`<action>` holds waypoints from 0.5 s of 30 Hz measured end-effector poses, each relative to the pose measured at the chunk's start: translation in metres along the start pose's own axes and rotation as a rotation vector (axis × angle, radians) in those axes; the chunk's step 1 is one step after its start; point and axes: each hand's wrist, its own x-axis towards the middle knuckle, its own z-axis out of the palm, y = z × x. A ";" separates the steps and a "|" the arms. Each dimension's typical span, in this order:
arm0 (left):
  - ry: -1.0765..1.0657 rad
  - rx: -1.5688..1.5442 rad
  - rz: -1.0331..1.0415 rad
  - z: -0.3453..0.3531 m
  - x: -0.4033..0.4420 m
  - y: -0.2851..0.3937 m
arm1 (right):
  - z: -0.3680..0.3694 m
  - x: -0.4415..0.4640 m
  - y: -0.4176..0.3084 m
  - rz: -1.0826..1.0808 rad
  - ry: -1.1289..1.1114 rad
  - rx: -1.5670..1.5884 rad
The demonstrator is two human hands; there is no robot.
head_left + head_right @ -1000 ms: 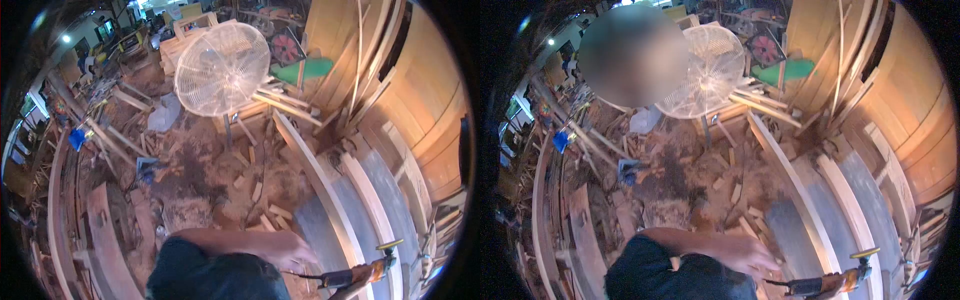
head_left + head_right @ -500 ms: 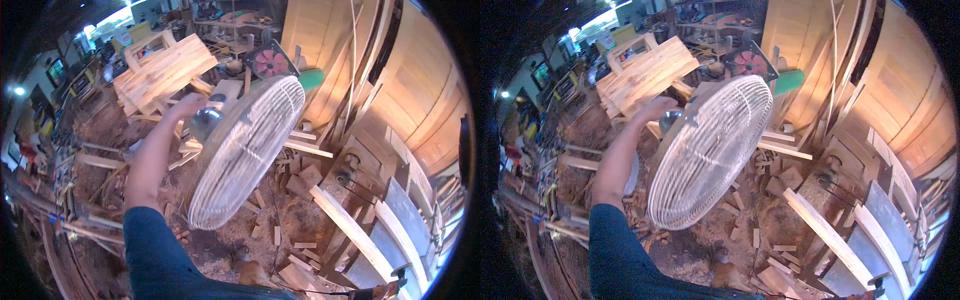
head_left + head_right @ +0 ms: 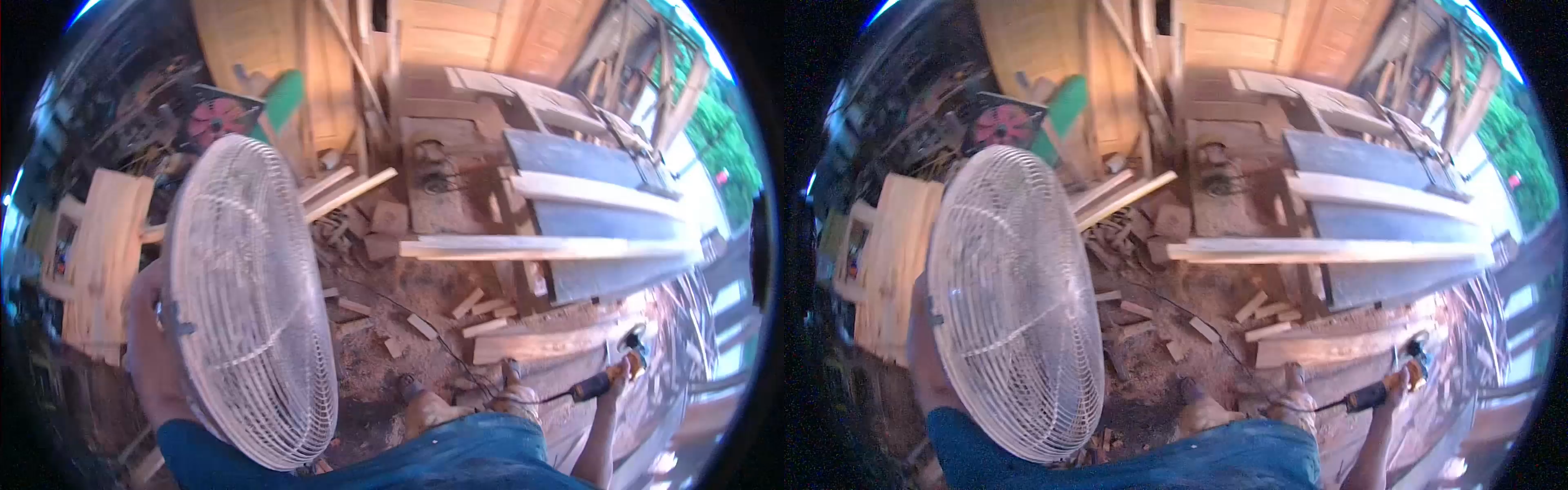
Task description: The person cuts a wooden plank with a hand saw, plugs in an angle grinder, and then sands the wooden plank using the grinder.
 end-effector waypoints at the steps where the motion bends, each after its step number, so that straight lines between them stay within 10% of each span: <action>1: 0.007 -0.026 -0.009 -0.005 0.006 -0.006 | -0.027 0.001 -0.001 0.074 -0.121 -0.097; 13: 0.079 -0.820 0.098 0.019 -0.018 -0.126 | 0.017 -0.069 -0.053 -0.109 0.300 -0.188; 15: 0.096 -0.918 0.058 0.040 -0.052 -0.153 | -0.039 -0.035 -0.035 -0.113 0.048 -0.091</action>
